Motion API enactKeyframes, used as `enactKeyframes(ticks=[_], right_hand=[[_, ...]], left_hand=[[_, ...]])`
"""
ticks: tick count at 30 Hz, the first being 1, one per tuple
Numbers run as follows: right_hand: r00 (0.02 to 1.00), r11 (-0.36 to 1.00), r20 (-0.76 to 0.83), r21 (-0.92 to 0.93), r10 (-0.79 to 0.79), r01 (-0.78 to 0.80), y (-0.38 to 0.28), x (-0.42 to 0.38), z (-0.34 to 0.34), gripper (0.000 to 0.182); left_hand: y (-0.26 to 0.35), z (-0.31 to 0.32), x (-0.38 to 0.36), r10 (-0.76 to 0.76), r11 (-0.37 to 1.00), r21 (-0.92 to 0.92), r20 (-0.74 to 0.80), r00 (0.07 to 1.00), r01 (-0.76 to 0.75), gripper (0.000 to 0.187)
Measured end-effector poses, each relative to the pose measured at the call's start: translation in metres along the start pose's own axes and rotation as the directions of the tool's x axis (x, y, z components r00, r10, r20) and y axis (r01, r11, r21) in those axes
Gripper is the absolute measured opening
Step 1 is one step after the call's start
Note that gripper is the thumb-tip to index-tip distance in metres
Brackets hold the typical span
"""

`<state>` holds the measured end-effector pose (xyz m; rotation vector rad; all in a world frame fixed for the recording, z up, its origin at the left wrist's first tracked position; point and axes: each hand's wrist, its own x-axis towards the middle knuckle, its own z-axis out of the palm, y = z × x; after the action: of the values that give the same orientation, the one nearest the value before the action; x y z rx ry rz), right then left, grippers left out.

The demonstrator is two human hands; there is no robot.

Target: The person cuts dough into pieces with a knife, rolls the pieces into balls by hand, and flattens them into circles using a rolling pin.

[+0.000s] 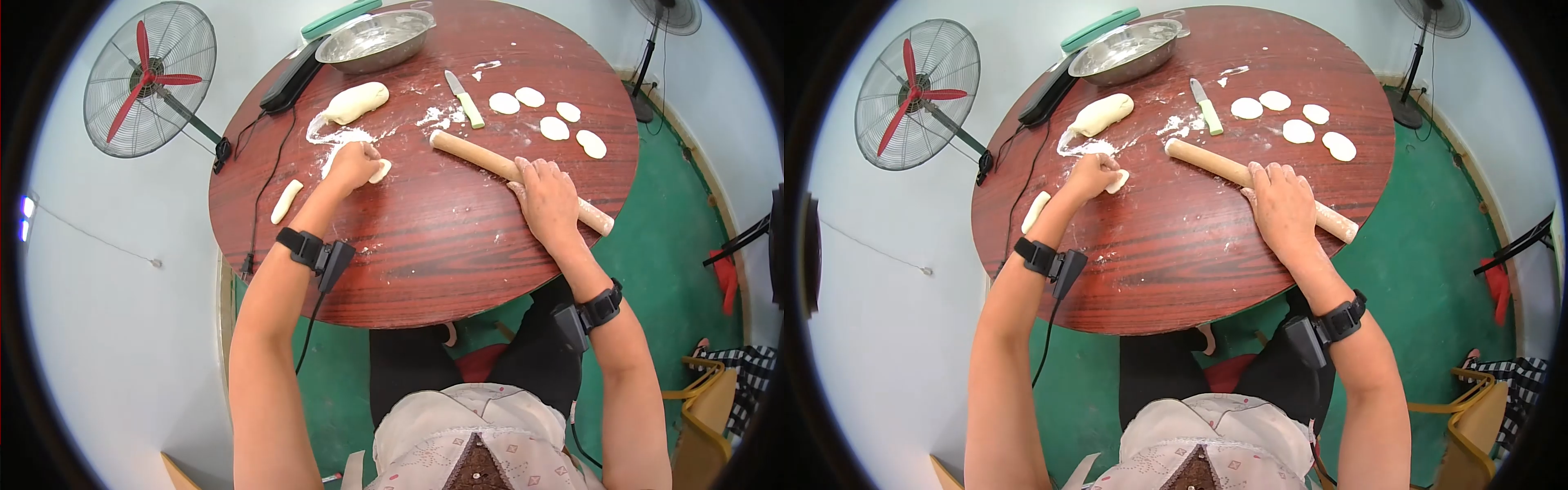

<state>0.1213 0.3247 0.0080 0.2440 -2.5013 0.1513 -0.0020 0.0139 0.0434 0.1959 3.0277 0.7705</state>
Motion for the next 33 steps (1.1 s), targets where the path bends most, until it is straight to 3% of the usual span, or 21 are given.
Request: enactKeyframes(ticks=[2, 5, 8, 9, 11, 14, 15, 18, 19, 22, 23, 26, 27, 30, 33], right_hand=[[1.000, 1.000, -0.003, 0.001, -0.002, 0.002, 0.001, 0.000, 0.001, 0.039], [1.000, 1.000, -0.022, 0.019, -0.010, 0.011, 0.001, 0.001, 0.001, 0.038], [0.999, 0.999, -0.042, 0.038, -0.012, 0.014, 0.002, 0.000, 0.002, 0.038], [0.999, 0.999, -0.047, 0.041, -0.014, 0.015, 0.002, 0.000, 0.002, 0.038], [0.999, 0.999, -0.049, 0.041, -0.013, 0.015, 0.001, 0.000, 0.000, 0.039], [1.000, 0.999, -0.026, 0.037, -0.006, 0.007, 0.000, 0.001, -0.002, 0.039], [1.000, 0.999, -0.015, 0.036, 0.001, -0.001, 0.000, 0.001, -0.002, 0.040], [1.000, 0.999, -0.030, 0.033, 0.001, 0.000, 0.001, 0.000, 0.001, 0.040], [0.999, 0.999, -0.033, 0.037, 0.004, -0.003, 0.002, 0.000, 0.001, 0.040], [0.999, 0.998, -0.038, 0.063, 0.007, -0.005, 0.001, 0.000, 0.001, 0.040], [0.999, 0.997, -0.043, 0.072, 0.004, -0.001, 0.001, 0.001, 0.000, 0.040], [0.999, 0.998, -0.042, 0.066, -0.002, 0.005, 0.001, 0.002, 0.002, 0.039], [0.999, 0.998, -0.036, 0.062, -0.001, 0.003, 0.002, 0.002, 0.002, 0.039], [1.000, 0.998, -0.029, 0.066, 0.004, -0.002, 0.002, 0.002, 0.000, 0.039], [0.999, 0.998, -0.032, 0.057, 0.007, -0.005, 0.002, 0.001, 0.000, 0.038]], left_hand=[[-0.003, -0.003, -0.003, -0.087, 0.992, -0.085, 0.084, 0.993, 0.095, 0.021], [-0.002, -0.006, -0.005, -0.075, 0.992, -0.091, 0.107, 0.991, 0.085, 0.021], [-0.001, -0.006, 0.008, 0.049, 0.999, -0.002, -0.009, 0.999, -0.049, 0.021], [0.005, -0.008, 0.014, 0.107, 0.994, 0.019, -0.111, 0.988, -0.105, 0.019], [0.023, -0.014, 0.025, 0.219, 0.976, 0.070, -0.309, 0.926, -0.208, 0.017], [0.037, -0.011, 0.046, 0.347, 0.937, 0.107, -0.385, 0.856, -0.332, 0.013], [0.038, -0.004, 0.047, 0.352, 0.935, 0.098, -0.355, 0.866, -0.340, 0.013], [0.026, 0.010, 0.048, 0.389, 0.919, 0.077, -0.015, 0.921, -0.387, 0.019], [0.025, 0.008, 0.047, 0.389, 0.915, 0.105, 0.034, 0.921, -0.390, 0.024], [0.019, 0.005, 0.045, 0.344, 0.934, -0.009, -0.253, 0.904, -0.357, 0.021], [0.014, -0.004, 0.050, 0.394, 0.913, 0.140, -0.068, 0.916, -0.383, 0.039], [0.011, 0.013, 0.044, 0.353, 0.911, 0.199, 0.076, 0.933, -0.361, 0.059], [0.017, 0.011, 0.044, 0.247, 0.905, 0.282, 0.265, 0.932, -0.320, 0.071], [0.032, 0.013, 0.024, 0.183, 0.869, 0.394, 0.307, 0.934, -0.300, 0.073], [0.038, 0.005, 0.003, 0.179, 0.862, 0.394, 0.353, 0.918, -0.320, 0.072]])
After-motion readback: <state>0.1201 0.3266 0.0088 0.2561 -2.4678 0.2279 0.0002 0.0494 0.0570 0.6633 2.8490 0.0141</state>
